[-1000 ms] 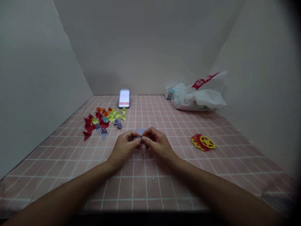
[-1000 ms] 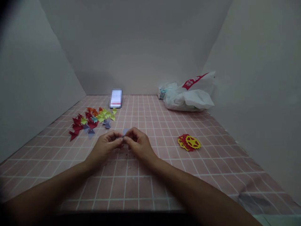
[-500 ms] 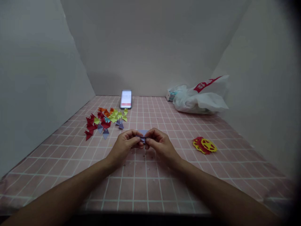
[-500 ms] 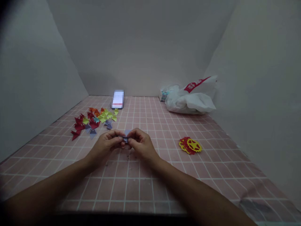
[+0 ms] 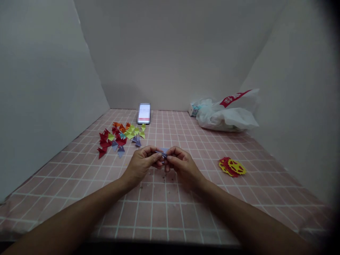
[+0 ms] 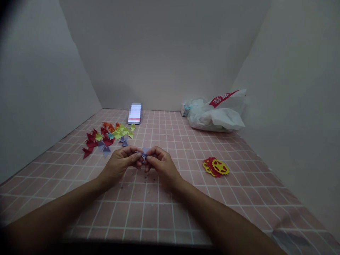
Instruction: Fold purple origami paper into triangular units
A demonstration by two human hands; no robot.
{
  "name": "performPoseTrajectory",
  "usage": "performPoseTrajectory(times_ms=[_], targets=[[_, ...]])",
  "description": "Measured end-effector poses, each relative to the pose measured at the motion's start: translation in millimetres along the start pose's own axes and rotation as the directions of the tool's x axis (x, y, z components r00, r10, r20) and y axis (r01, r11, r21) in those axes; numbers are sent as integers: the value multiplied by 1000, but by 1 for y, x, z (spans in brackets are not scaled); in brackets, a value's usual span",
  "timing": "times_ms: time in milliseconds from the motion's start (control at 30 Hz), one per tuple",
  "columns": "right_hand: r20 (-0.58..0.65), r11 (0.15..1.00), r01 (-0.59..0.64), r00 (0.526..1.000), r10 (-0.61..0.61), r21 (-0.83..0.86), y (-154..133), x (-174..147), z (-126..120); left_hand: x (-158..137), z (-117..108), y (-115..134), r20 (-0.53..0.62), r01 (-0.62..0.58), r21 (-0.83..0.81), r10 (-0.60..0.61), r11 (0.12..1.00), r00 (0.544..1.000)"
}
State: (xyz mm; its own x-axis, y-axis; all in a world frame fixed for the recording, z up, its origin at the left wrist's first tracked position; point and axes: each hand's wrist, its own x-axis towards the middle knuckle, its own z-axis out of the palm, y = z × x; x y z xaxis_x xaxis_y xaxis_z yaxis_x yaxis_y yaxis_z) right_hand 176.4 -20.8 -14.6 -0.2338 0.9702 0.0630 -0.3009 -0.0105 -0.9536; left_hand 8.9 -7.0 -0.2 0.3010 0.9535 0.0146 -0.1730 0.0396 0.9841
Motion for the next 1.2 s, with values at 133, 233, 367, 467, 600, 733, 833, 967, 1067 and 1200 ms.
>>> performPoseTrajectory(times_ms=[133,233,367,467,600,733,833,967,1067,1200], targets=[[25,986,69,997,-66,-151,-2,-1,0,1,-1,3,-8,-46,74,47,996,999],[5,945,110,994,-114,-307,-3,-2,-1,1,-1,4,11,-74,135,73,988,997],[-23,900,140,986,-164,-414,-2,-4,0,0,0,4,21,-97,158,95,983,995],[-43,897,143,983,-177,-419,-1,-5,0,0,-1,3,2,-90,166,91,982,996],[-31,899,150,984,-178,-411,-1,-3,-1,0,-4,4,2,-127,294,132,947,991],[2,848,152,985,-175,-507,-2,-4,-1,0,-6,4,66,-229,426,222,875,973],[17,827,117,991,-130,-550,-2,-7,1,1,-7,2,103,-250,471,228,846,968],[38,861,74,997,-63,-504,0,-8,4,3,-9,1,150,-229,525,175,819,973],[31,905,33,999,-22,-425,2,-7,4,2,-8,1,159,-197,500,134,843,978],[-45,938,11,999,-29,-348,4,-6,2,1,-4,0,160,-80,306,31,949,987]])
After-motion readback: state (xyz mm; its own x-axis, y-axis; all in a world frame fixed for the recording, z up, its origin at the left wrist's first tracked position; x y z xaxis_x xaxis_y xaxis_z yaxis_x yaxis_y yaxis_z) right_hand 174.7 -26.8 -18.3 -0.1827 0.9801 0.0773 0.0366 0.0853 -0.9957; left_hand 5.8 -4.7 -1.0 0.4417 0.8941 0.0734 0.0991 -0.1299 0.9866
